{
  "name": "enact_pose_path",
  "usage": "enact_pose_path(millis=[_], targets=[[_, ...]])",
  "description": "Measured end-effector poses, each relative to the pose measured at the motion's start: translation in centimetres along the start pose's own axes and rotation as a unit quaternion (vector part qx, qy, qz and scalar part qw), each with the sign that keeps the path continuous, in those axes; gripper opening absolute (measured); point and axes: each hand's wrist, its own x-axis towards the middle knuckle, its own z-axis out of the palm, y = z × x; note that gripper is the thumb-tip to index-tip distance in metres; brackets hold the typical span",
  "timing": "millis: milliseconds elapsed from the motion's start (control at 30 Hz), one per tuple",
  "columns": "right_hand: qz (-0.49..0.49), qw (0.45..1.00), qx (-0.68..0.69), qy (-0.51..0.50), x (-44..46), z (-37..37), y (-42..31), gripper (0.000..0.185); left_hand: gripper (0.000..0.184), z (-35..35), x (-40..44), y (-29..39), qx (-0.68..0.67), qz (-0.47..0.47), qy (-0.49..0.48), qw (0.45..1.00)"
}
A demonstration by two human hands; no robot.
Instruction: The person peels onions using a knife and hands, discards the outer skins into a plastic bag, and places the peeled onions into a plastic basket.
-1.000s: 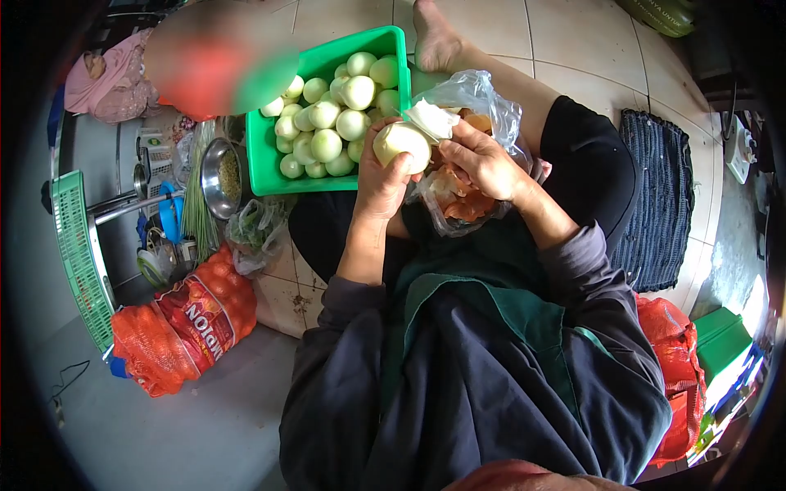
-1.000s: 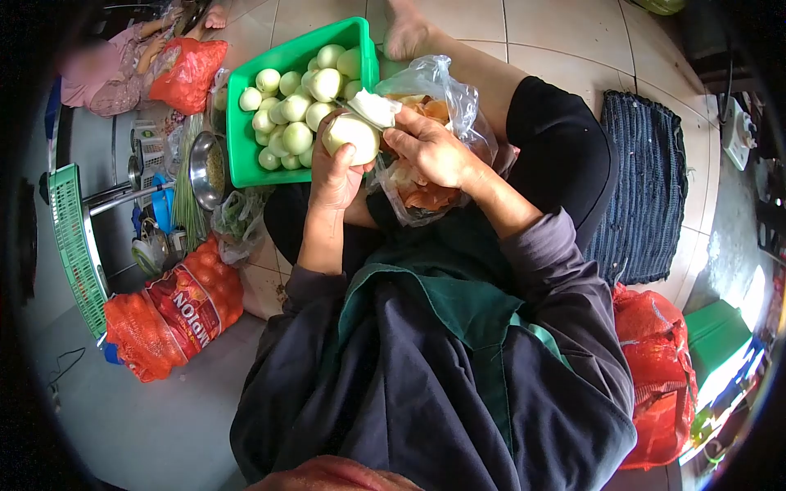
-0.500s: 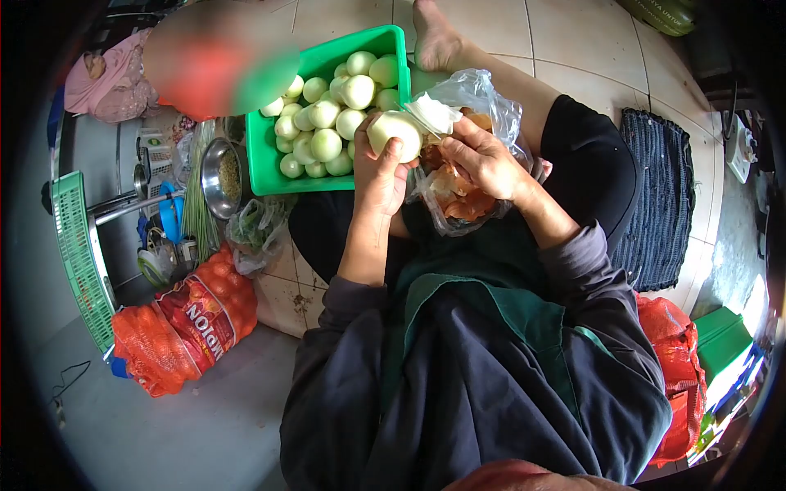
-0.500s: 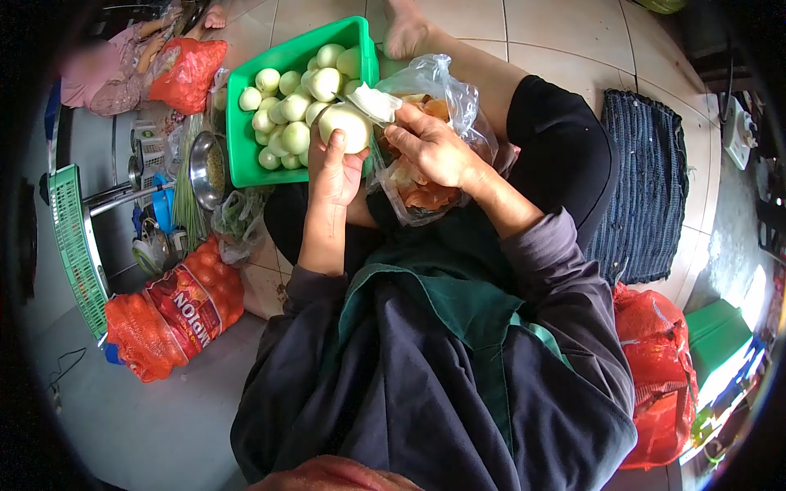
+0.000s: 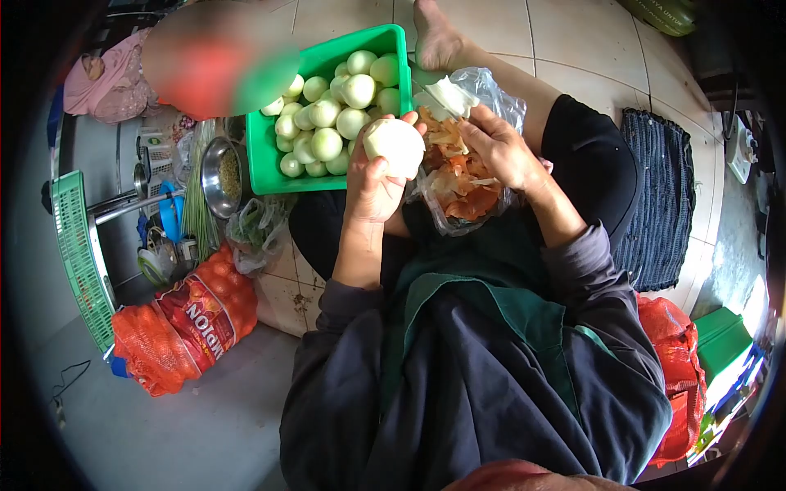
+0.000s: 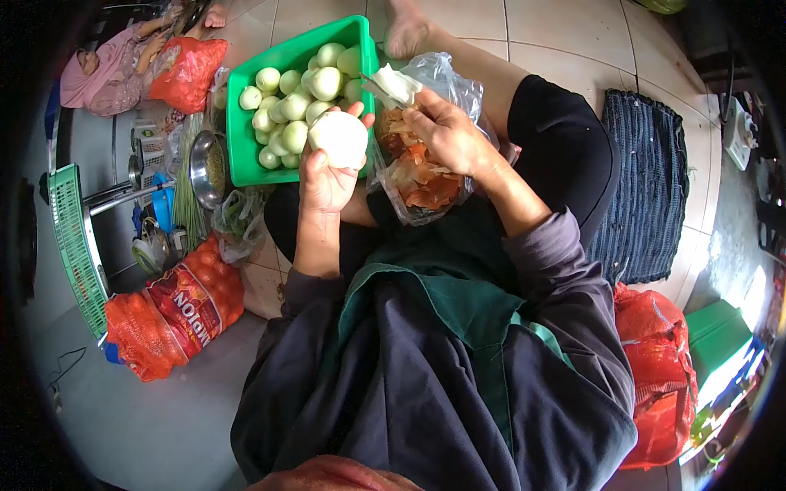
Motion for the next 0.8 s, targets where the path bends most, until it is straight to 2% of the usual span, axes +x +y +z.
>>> enact_pose_path(millis=[67,133,200,367,433,667,800], targets=[[-0.041,0.998,-0.033,-0.017,0.5,-0.9,0.9,0.039,0.066,0.1,0.1,0.2,0.002,0.01,0.004,1.0],[-0.026,0.994,-0.081,-0.073,-0.3,-1.5,-1.0,0.043,0.063,0.2,0.3,0.4,0.013,0.018,0.034,0.999],[-0.059,0.972,-0.198,-0.112,-0.3,-2.7,-0.6,0.043,0.064,-0.3,0.4,0.2,0.049,0.037,0.045,0.997],[-0.091,0.972,-0.13,-0.175,-0.8,-3.0,-1.2,0.037,0.066,-0.9,0.4,0.1,0.109,0.053,0.077,0.99],[-0.065,0.971,-0.107,-0.201,-1.4,-2.8,-2.6,0.039,0.066,-0.9,0.4,0.0,0.113,0.059,0.077,0.989],[-0.154,0.973,-0.065,-0.157,-1.5,0.1,-1.5,0.05,0.069,0.1,0.1,-1.0,0.107,0.04,0.073,0.991],[-0.24,0.959,-0.117,-0.097,-1.0,0.7,-0.5,0.048,0.066,0.4,0.1,-1.3,0.155,0.04,0.059,0.985]])
